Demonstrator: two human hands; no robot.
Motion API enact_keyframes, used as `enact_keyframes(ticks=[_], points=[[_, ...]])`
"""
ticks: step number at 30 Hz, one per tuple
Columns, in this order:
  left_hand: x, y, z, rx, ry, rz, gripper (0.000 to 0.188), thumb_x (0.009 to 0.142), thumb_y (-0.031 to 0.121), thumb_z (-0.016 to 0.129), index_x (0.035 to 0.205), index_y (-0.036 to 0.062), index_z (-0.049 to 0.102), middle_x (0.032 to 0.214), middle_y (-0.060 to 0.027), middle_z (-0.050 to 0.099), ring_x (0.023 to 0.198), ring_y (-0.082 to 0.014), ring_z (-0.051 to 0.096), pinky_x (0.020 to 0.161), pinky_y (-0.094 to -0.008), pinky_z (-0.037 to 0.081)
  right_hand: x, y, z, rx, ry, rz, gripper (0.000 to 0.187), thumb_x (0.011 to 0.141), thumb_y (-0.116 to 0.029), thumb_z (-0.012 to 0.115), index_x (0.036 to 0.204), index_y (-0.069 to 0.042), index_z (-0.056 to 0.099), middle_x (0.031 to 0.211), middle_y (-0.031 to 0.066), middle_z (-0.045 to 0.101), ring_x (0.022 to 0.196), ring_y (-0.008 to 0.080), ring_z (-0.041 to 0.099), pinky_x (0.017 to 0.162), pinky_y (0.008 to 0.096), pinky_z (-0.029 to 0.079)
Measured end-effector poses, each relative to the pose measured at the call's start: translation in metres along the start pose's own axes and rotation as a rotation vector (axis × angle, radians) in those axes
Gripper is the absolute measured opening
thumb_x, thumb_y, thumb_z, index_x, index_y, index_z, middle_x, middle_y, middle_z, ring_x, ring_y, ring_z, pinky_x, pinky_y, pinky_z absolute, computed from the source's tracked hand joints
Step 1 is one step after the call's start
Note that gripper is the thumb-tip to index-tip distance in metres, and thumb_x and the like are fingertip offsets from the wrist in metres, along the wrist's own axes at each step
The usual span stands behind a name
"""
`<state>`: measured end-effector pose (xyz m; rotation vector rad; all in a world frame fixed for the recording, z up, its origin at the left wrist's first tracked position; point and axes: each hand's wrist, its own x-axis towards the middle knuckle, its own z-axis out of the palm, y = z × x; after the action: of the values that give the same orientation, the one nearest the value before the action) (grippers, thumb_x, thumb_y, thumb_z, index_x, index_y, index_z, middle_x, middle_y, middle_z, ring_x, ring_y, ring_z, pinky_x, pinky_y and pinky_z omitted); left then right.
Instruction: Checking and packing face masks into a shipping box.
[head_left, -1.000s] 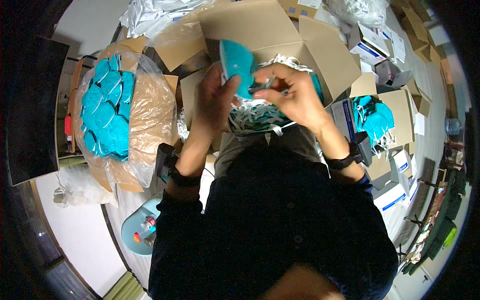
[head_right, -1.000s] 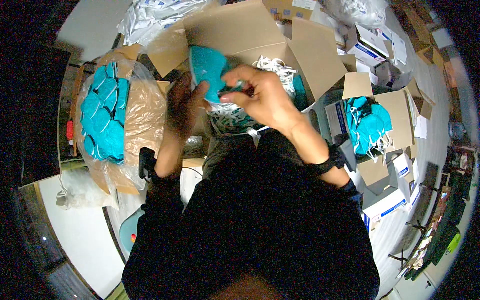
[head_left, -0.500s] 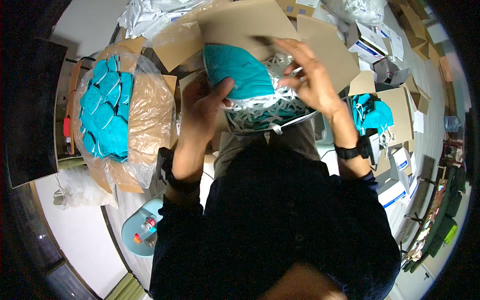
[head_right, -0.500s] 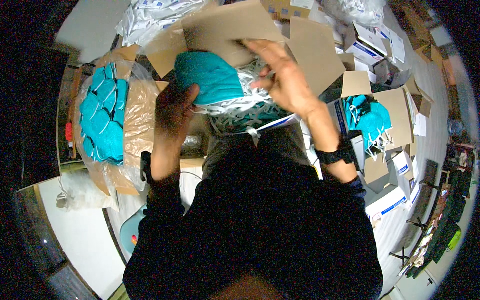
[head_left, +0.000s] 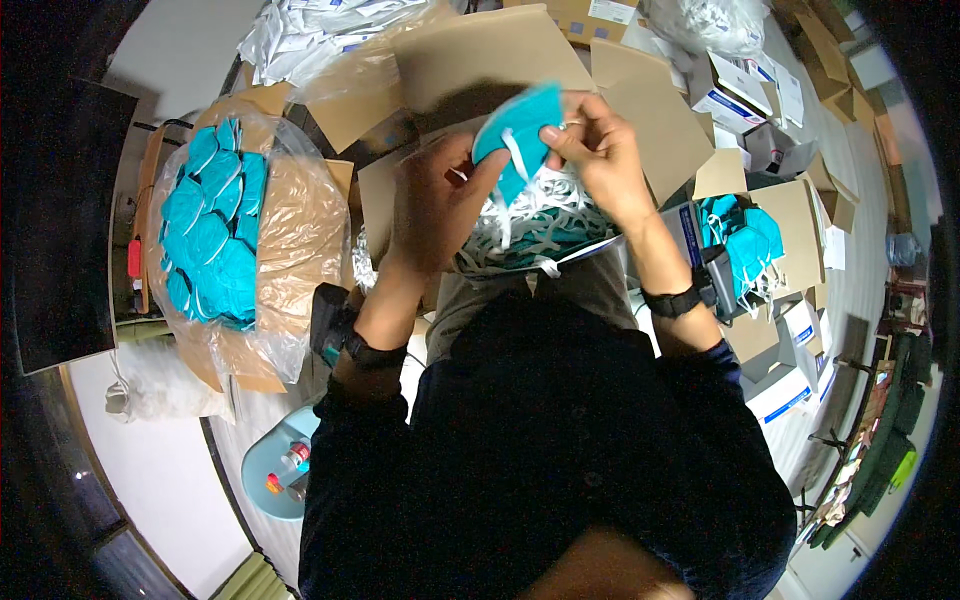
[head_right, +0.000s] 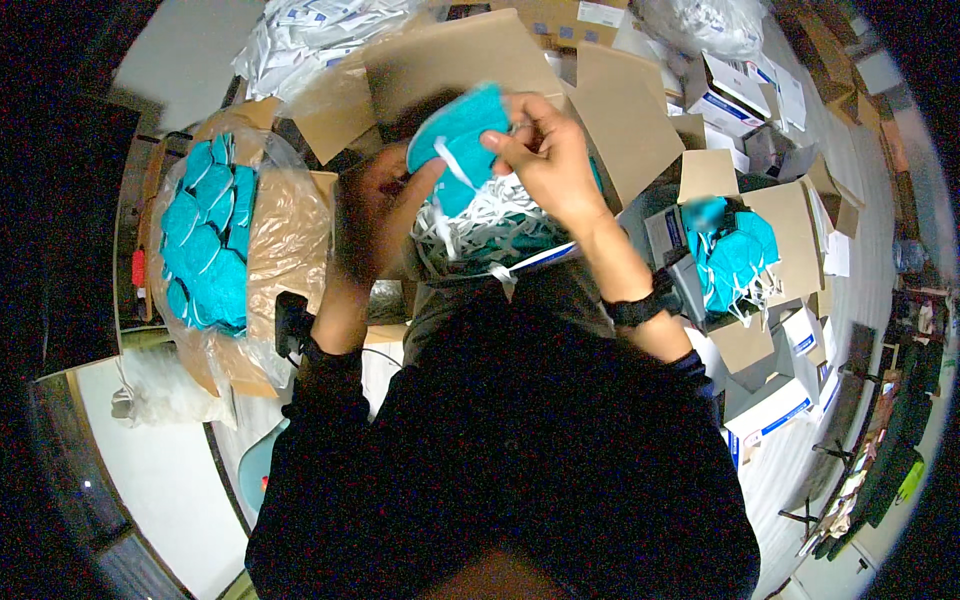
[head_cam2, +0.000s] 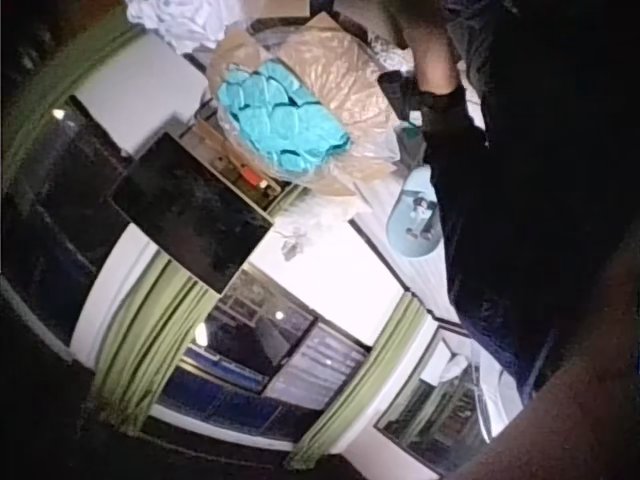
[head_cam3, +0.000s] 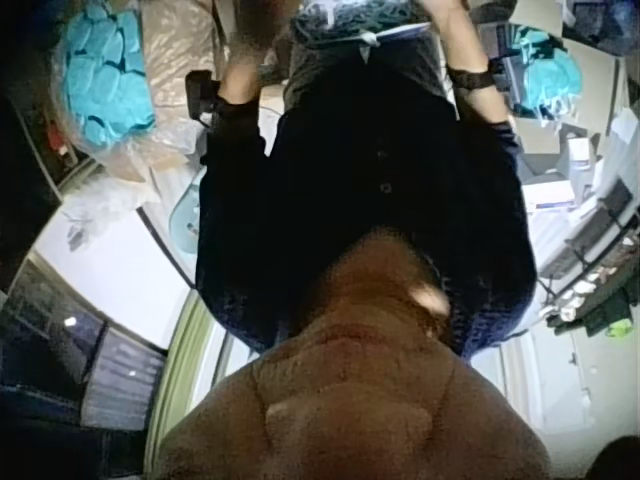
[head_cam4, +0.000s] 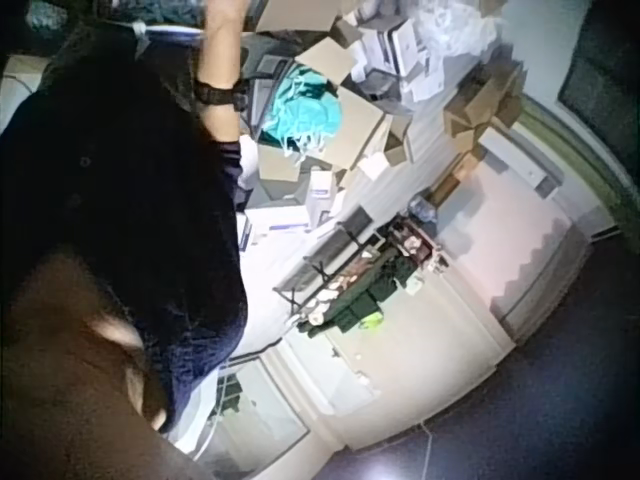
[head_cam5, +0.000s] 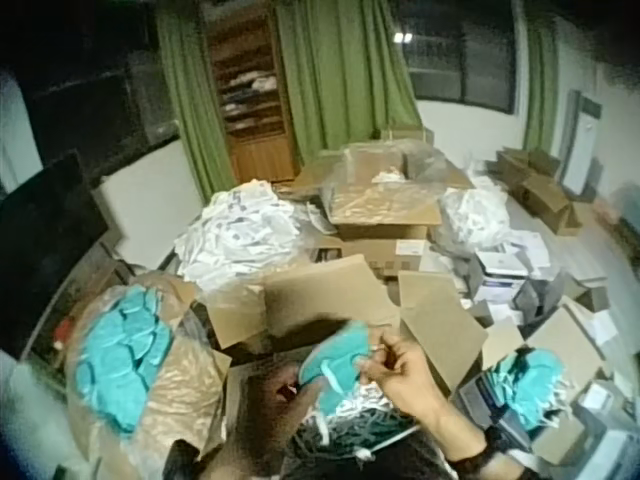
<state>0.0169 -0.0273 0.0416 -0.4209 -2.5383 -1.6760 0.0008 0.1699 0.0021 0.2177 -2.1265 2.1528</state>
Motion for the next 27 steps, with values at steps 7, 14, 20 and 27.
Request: enact_keyframes(ticks=[7,14,20,27], points=[[0.002,-0.012,0.022,0.138,0.113,0.155,0.020,0.082,0.015,0.069,0.073,-0.0002,0.061,0.059,-0.0110,0.055,0.051,-0.0115,0.048,0.049,-0.0289,0.040,-0.010,-0.034,0.026,-0.342,0.053,-0.099,0.014,0.079,-0.009,0.074,0.083,-0.002,0.062,0.074,0.0019,0.061,0.061,0.0062,0.049,0.053,0.0240,0.040],[-0.012,-0.023,0.012,0.063,0.034,0.022,0.031,0.080,0.016,0.070,0.063,-0.0021,0.052,0.051,-0.0115,0.040,0.048,-0.0117,0.036,0.045,-0.0310,0.031,0.007,0.005,-0.007,-0.519,-0.028,-0.232,0.008,0.078,-0.003,0.066,0.079,-0.003,0.058,0.077,0.0162,0.060,0.070,0.0362,0.059,0.062,0.0395,0.046],[-0.025,-0.032,0.009,0.057,0.016,-0.075,0.028,0.080,0.016,0.070,0.063,-0.0019,0.057,0.050,-0.0049,0.043,0.049,-0.0080,0.038,0.046,-0.0274,0.032,0.007,0.015,-0.006,-0.718,-0.066,-0.407,0.008,0.078,-0.003,0.066,0.079,-0.002,0.058,0.077,0.0140,0.062,0.069,0.0310,0.061,0.061,0.0367,0.048],[-0.051,0.003,-0.044,-0.176,0.246,-0.257,0.019,0.081,0.008,0.071,0.065,0.0032,0.063,0.052,0.0010,0.052,0.047,-0.0051,0.046,0.044,-0.0219,0.034,0.030,0.009,-0.059,-0.947,0.142,-0.254,0.011,0.070,-0.002,0.063,0.080,-0.006,0.061,0.086,0.0130,0.065,0.080,0.0355,0.063,0.068,0.0421,0.051]])
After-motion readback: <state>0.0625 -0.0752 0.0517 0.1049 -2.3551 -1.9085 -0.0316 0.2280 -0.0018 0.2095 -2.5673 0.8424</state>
